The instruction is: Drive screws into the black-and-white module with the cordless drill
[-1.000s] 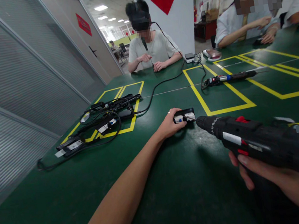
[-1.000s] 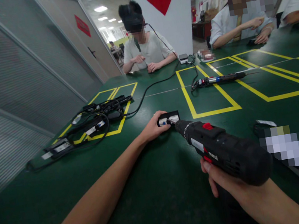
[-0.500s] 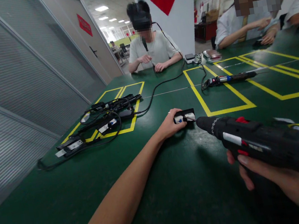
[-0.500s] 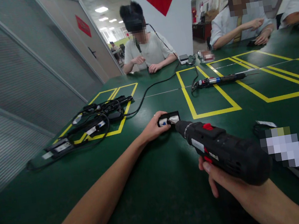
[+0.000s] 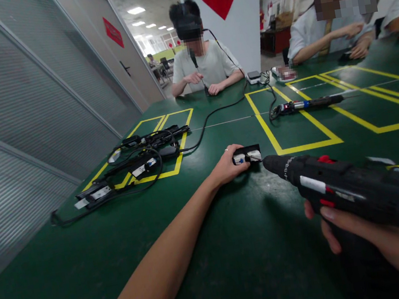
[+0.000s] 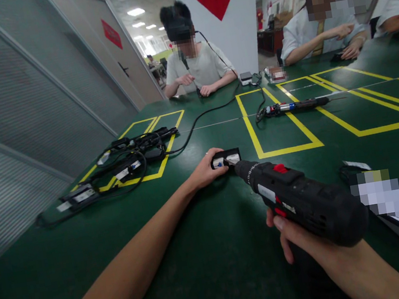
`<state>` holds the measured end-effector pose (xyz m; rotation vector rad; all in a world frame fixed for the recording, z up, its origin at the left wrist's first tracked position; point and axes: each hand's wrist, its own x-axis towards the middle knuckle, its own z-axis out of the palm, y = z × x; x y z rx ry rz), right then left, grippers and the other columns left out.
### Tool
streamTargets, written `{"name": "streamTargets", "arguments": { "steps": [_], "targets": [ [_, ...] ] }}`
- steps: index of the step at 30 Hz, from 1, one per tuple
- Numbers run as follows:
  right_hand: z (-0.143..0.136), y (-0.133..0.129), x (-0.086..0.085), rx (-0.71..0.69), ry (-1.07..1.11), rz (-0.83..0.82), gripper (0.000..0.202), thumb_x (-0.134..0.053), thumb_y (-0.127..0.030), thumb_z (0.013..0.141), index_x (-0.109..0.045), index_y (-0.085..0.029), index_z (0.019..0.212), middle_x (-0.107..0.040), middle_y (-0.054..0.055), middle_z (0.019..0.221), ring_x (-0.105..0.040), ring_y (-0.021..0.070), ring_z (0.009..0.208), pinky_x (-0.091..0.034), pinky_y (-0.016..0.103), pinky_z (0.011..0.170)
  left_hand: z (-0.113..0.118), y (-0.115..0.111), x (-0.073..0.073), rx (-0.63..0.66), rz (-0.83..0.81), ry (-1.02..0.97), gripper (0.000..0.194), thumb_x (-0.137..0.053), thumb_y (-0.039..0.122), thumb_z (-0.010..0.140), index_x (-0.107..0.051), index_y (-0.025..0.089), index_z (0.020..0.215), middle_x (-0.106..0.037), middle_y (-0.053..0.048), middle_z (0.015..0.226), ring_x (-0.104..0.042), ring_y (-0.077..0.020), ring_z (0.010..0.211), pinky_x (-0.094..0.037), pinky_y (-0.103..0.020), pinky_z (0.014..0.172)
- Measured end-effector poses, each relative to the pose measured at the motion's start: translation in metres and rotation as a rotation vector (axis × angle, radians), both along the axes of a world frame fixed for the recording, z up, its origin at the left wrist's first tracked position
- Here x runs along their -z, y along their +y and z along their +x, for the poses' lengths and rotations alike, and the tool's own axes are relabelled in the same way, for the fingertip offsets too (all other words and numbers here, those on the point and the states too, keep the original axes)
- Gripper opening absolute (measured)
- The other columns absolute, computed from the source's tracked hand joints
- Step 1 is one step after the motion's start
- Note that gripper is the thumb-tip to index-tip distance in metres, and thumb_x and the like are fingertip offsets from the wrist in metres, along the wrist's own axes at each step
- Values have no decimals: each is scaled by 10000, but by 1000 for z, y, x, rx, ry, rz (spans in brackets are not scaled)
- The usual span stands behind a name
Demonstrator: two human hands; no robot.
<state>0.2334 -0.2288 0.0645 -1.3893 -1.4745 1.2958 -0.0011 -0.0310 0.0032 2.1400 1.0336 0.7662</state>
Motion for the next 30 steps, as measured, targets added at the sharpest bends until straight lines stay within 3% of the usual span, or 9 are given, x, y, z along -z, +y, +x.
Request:
{"name": "streamTargets", "arguments": {
  "steps": [8, 12, 15, 21, 30],
  "targets": [
    [0, -2, 2, 27, 19, -10, 227, -541, -410, 858, -655, -217, 896, -672, 15, 618, -628, 175, 511, -492, 320, 528, 1, 0, 1, -12, 5, 7, 500, -624, 319, 710, -476, 185, 1168, -519, -75, 1118, -524, -209, 1012, -425, -369, 926],
    [-3, -3, -3, 43, 10, -27, 218, -555, -407, 849, -660, -222, 897, -652, 3, 566, -624, 182, 515, -495, 322, 545, 0, 1, 3, 0, 33, -7, 490, -619, 308, 710, -478, 177, 1161, -519, -74, 1116, -524, -202, 1007, -422, -362, 931],
    [-2, -5, -8, 30, -45, -61, 237, -524, -430, 864, -663, -238, 868, -634, -9, 535, -631, 191, 559, -501, 340, 634, 1, 1, 4, 4, 40, -7, 492, -619, 303, 709, -474, 171, 1161, -522, -73, 1100, -525, -198, 998, -426, -350, 923],
    [2, -8, -5, 46, -124, -150, 338, -527, -551, 823, -683, -251, 805, -687, 20, 663, -657, 247, 781, -449, 396, 850, 1, 0, 2, -5, 42, 20, 494, -617, 322, 718, -471, 180, 1168, -522, -69, 1100, -526, -194, 989, -422, -347, 922],
    [3, -4, -2, -21, -36, -109, 262, -491, -453, 886, -641, -239, 892, -669, -7, 619, -646, 183, 613, -488, 322, 674, 0, 1, 2, -6, 14, 10, 491, -621, 320, 715, -477, 193, 1167, -524, -64, 1113, -521, -207, 1021, -419, -361, 934]
  ]
}}
